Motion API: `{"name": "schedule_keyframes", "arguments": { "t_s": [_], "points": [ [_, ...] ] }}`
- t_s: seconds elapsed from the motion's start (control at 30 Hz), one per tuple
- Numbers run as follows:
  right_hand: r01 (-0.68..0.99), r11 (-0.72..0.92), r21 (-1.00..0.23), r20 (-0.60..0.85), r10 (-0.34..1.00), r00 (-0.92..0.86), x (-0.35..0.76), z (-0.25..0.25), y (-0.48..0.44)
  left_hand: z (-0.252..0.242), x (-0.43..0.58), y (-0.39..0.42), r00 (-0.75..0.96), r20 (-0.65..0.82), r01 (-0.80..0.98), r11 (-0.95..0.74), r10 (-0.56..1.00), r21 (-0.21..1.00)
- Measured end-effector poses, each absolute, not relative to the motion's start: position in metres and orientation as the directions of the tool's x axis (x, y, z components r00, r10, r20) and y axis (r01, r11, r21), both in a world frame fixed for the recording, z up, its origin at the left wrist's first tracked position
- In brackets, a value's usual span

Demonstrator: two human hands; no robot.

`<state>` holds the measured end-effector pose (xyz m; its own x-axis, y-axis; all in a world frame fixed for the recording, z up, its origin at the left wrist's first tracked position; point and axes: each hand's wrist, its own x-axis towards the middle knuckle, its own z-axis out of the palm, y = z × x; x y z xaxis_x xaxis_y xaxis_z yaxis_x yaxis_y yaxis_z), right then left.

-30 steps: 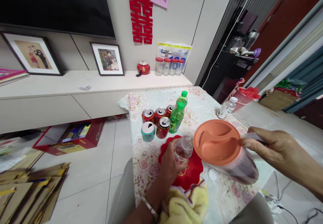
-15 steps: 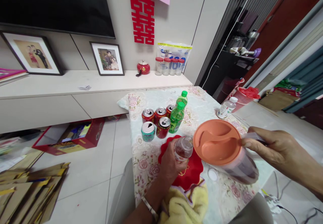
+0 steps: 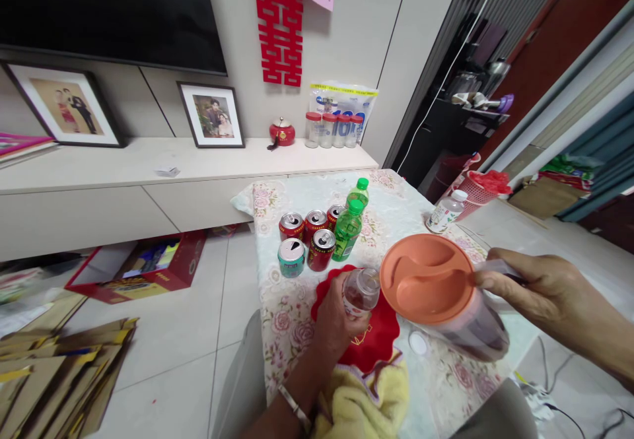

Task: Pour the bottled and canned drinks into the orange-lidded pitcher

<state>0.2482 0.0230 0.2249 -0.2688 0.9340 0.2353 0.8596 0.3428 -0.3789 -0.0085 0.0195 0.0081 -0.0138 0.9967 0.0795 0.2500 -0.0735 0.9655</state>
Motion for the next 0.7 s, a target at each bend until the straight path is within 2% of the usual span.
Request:
{"name": "schedule_keyframes", "arguments": {
  "t_s": [0.2, 0.4, 0.7],
  "points": [
    [0.869, 0.317, -0.379, 0.224, 0.943, -0.246, 0.246, 0.226, 0.023, 0.005, -0.007, 0.020, -0.052, 0.082, 0.236, -0.067, 0.995, 0.969],
    [0.869, 0.319, -0.378, 0.206, 0.944, -0.257, 0.247, 0.226, 0.023, 0.022, -0.010, 0.016, -0.028, 0.022, 0.230, -0.015, 0.999, 0.973],
    [0.867, 0.309, -0.390, 0.204, 0.948, -0.246, 0.244, 0.229, 0.022, 0.016, -0.010, 0.016, -0.026, 0.032, 0.223, -0.025, 0.999, 0.975]
  ]
}}
